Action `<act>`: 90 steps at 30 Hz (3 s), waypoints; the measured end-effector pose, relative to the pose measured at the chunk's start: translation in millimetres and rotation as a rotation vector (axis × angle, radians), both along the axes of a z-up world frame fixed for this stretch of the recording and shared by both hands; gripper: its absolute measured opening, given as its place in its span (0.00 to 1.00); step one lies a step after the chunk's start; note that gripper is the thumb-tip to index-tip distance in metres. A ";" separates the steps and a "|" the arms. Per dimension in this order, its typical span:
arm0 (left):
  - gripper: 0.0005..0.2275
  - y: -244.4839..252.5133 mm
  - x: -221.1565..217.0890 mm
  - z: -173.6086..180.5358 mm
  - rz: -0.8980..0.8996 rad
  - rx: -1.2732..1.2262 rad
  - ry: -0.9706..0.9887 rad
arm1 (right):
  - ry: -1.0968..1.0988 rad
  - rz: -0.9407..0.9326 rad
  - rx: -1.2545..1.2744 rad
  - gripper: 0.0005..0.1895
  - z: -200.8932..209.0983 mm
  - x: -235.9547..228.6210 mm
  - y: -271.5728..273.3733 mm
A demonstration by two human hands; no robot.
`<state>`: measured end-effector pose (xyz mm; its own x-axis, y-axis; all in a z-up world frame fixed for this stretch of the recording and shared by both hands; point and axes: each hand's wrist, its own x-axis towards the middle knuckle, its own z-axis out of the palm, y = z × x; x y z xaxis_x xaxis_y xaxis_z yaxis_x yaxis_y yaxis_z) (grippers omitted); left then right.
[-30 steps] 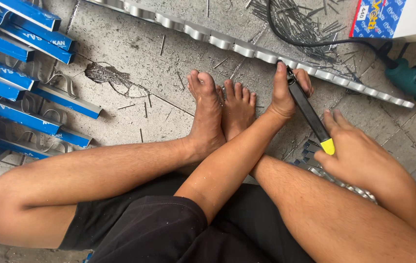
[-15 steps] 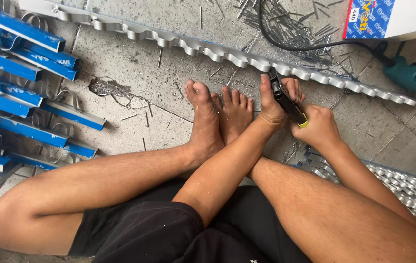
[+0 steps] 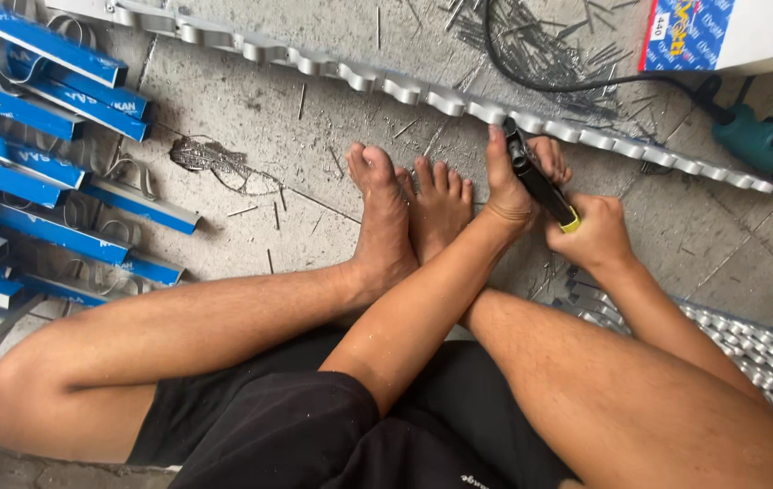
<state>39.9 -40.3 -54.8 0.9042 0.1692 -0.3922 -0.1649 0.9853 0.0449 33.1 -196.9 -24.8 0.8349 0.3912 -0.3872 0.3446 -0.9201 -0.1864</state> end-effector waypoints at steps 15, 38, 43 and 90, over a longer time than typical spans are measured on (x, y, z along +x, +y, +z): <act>0.35 11.7 -2.2 1.6 -0.044 -0.082 -0.185 | 0.686 -0.148 -0.510 0.60 139.2 6.9 104.1; 0.39 1.4 -4.9 -9.9 -0.059 -0.020 -0.060 | 0.390 -0.041 -0.148 0.45 105.1 0.9 77.3; 0.40 14.5 -3.9 5.4 -0.062 -0.069 -0.039 | 0.069 -0.012 -0.052 0.22 27.4 0.1 37.0; 0.06 143.7 54.1 -32.5 -0.376 2.890 -0.300 | 0.683 -0.911 0.638 0.24 74.5 13.2 132.8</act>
<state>94.0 103.4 -87.3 0.9334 -0.2959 0.2029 -0.3386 -0.9136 0.2250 46.3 -64.1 49.7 0.6054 0.0636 -0.7934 -0.6895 -0.4559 -0.5627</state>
